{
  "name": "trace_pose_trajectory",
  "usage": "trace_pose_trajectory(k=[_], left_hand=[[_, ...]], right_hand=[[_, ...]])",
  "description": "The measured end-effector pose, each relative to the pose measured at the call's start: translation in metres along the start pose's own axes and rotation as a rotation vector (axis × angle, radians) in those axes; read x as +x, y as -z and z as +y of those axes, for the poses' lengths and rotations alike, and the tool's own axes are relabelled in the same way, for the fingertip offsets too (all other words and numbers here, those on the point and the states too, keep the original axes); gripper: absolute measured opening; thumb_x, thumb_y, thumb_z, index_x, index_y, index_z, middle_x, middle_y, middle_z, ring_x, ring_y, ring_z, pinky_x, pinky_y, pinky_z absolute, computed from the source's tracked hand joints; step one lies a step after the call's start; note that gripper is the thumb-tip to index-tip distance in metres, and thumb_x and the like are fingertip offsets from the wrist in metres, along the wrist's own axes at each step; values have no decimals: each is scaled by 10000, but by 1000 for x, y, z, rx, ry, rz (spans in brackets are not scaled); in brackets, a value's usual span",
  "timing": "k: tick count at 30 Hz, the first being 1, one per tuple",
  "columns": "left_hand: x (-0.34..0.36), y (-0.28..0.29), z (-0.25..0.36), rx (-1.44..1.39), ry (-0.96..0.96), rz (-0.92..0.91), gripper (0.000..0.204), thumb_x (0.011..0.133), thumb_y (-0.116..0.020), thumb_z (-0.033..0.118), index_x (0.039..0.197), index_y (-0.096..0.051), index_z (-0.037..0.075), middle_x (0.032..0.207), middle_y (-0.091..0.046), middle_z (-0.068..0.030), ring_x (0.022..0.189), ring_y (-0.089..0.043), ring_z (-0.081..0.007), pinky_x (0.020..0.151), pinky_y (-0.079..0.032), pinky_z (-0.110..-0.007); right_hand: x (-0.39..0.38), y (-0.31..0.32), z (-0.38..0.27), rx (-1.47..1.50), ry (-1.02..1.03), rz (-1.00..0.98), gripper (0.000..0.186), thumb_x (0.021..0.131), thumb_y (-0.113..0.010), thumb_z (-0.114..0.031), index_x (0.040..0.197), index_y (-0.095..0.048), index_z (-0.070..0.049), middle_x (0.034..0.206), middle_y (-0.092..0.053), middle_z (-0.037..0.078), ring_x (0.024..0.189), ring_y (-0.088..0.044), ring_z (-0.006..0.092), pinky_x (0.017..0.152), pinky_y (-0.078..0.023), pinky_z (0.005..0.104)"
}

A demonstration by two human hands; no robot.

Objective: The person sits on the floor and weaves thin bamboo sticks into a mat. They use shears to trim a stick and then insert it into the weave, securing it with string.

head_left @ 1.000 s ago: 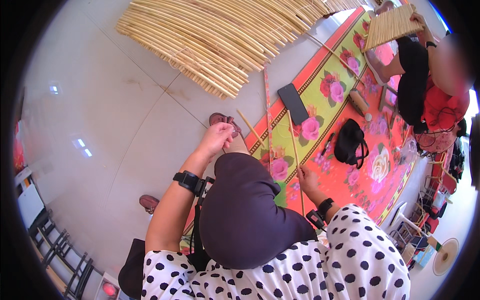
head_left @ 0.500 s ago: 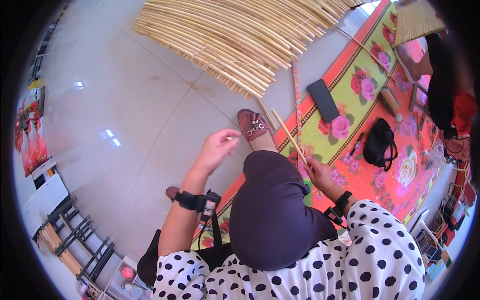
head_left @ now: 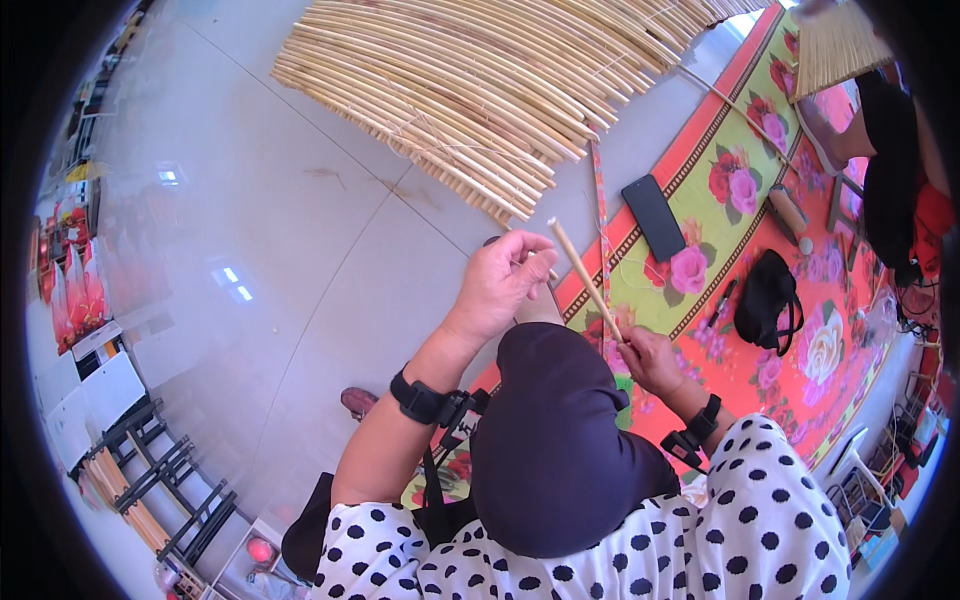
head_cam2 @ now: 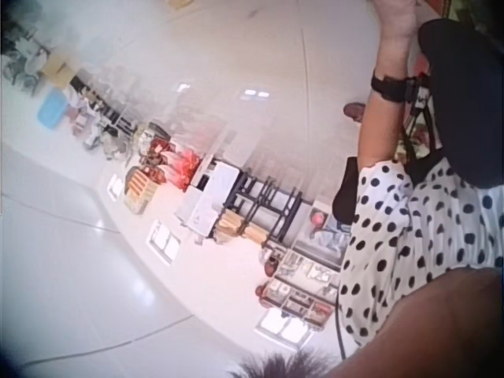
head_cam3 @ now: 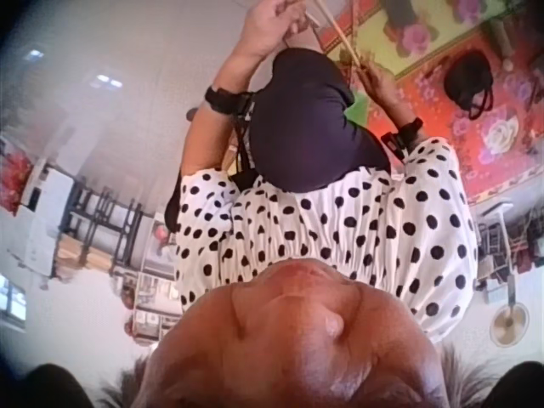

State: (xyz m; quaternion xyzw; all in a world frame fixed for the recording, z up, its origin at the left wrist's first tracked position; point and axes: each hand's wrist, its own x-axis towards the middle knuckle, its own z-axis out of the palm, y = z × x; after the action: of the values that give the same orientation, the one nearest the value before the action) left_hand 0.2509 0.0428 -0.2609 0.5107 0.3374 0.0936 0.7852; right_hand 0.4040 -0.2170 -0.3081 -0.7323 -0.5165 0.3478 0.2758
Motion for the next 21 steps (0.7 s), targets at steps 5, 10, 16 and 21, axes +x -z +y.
trace_pose_trajectory(k=[5,10,16,21], left_hand=[[1,14,-13,-66,49,103,238,999,-555,250,996,-606,18,732,-593,0,589,-513,-37,541,-424,-190],[10,23,-21,-47,29,255,271,987,-574,287,991,-597,17,734,-587,-2,588,-508,-44,543,-420,-187],[25,34,-15,-104,28,279,344,959,-609,367,916,-591,26,735,-581,-9,610,-508,-57,582,-433,-204],[26,32,-10,-197,42,247,336,965,-604,362,879,-591,38,732,-582,-14,599,-508,-63,577,-431,-202]], right_hand=[[18,20,-8,17,-13,130,151,848,-670,-67,988,-624,-33,758,-629,122,645,-632,298,583,-505,369],[33,36,-4,-50,35,188,181,820,-701,-53,990,-651,-20,715,-614,107,586,-617,257,533,-483,342],[43,64,0,-80,53,207,159,808,-702,-41,960,-670,-6,692,-623,114,575,-622,244,521,-473,339],[45,113,-18,-196,31,143,139,793,-709,-38,929,-686,-30,652,-603,116,558,-610,257,505,-458,351]])
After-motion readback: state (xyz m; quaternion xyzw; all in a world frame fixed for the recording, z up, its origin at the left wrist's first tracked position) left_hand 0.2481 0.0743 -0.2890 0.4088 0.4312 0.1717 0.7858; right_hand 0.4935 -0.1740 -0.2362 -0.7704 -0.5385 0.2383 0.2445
